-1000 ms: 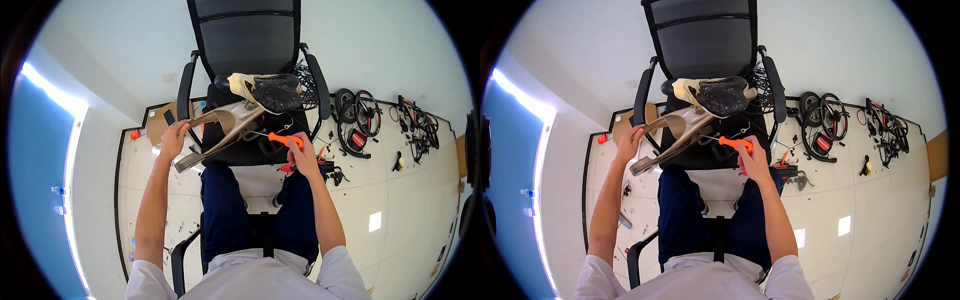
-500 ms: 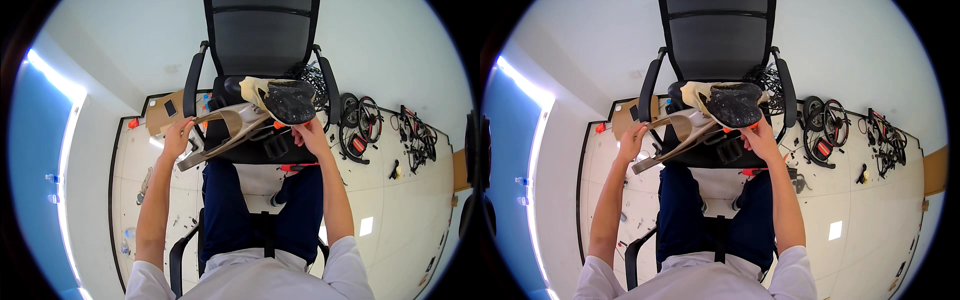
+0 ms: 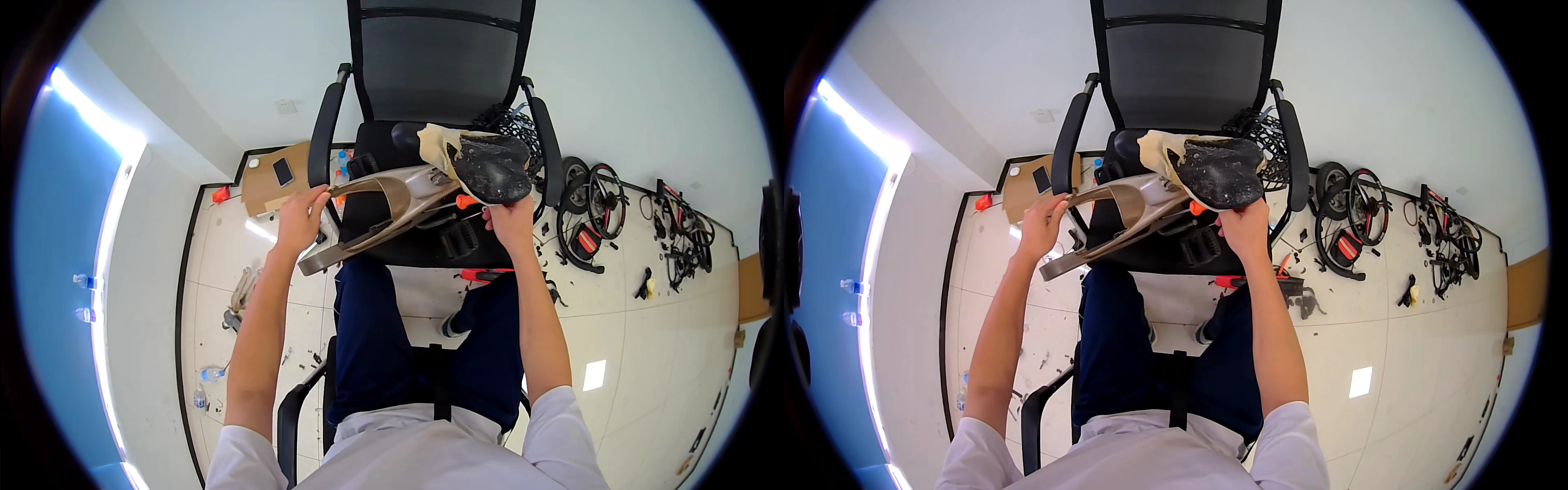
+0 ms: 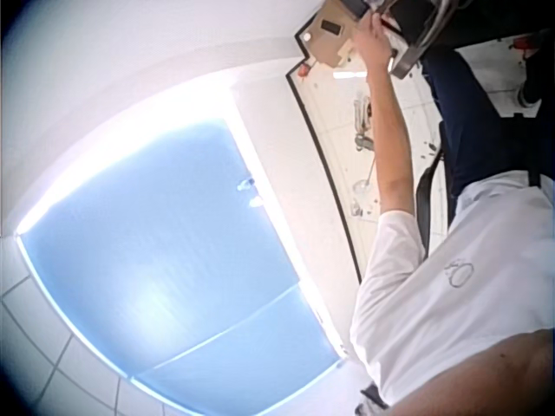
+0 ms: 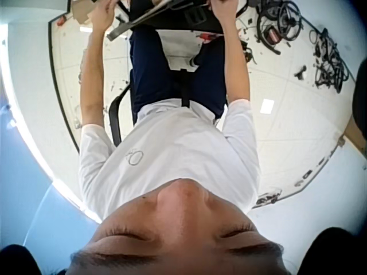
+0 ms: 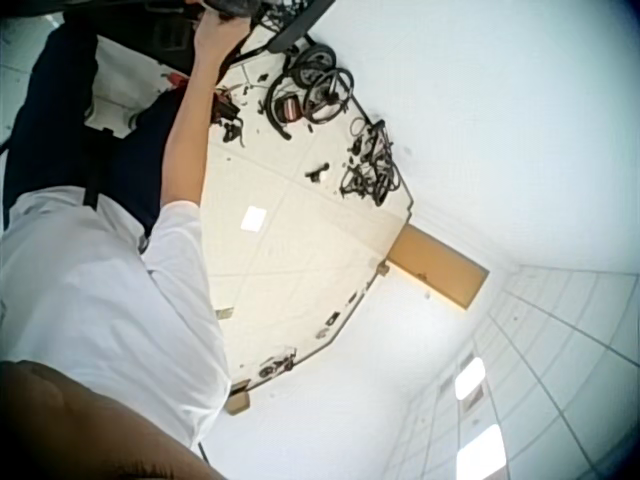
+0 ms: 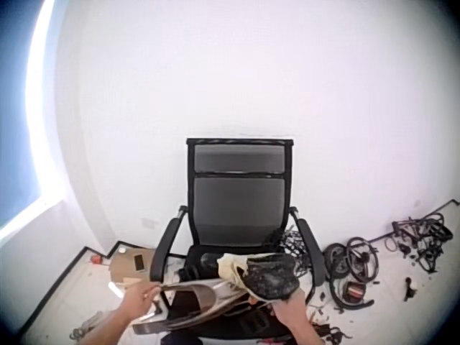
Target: The person uses an orange screwdriver to tighten screws on a bicycle crankset resting on an office chair. They repeatedly reposition the crankset and apply torque to multiple fasteners while seated in a room with scattered bicycle components.
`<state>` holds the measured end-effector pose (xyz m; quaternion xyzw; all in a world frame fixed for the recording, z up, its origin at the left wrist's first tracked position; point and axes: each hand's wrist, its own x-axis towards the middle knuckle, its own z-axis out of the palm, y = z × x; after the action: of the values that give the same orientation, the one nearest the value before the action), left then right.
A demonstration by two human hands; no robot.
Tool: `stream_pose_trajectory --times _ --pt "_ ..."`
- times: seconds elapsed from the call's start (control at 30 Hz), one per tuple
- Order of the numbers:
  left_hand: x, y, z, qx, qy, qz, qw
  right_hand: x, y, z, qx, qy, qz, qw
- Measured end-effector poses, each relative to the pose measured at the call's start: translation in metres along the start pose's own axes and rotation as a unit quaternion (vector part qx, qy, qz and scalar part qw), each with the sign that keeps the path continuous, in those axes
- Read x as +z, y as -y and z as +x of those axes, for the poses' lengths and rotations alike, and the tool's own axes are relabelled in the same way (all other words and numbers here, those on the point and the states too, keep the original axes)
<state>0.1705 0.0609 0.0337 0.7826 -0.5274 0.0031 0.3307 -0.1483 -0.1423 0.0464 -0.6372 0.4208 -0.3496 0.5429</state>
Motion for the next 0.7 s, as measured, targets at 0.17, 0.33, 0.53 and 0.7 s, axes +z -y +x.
stream_pose_trajectory --times 0.17,0.33,0.53,0.7 --pt "-0.002 0.0 -0.002 -0.011 0.009 -0.009 1.0 -0.009 -0.012 0.005 0.0 0.028 0.059 0.998" --pt "0.001 0.005 -0.005 -0.004 0.0 0.016 1.0 -0.002 0.007 -0.011 -0.071 -0.057 -0.015 0.996" --pt "0.002 0.003 -0.005 -0.024 0.009 0.008 1.0 -0.033 0.005 -0.011 0.066 0.046 0.085 0.993" --pt "0.003 0.003 -0.002 -0.02 0.009 0.011 1.0 -0.042 -0.006 -0.007 0.044 0.055 -0.015 0.997"
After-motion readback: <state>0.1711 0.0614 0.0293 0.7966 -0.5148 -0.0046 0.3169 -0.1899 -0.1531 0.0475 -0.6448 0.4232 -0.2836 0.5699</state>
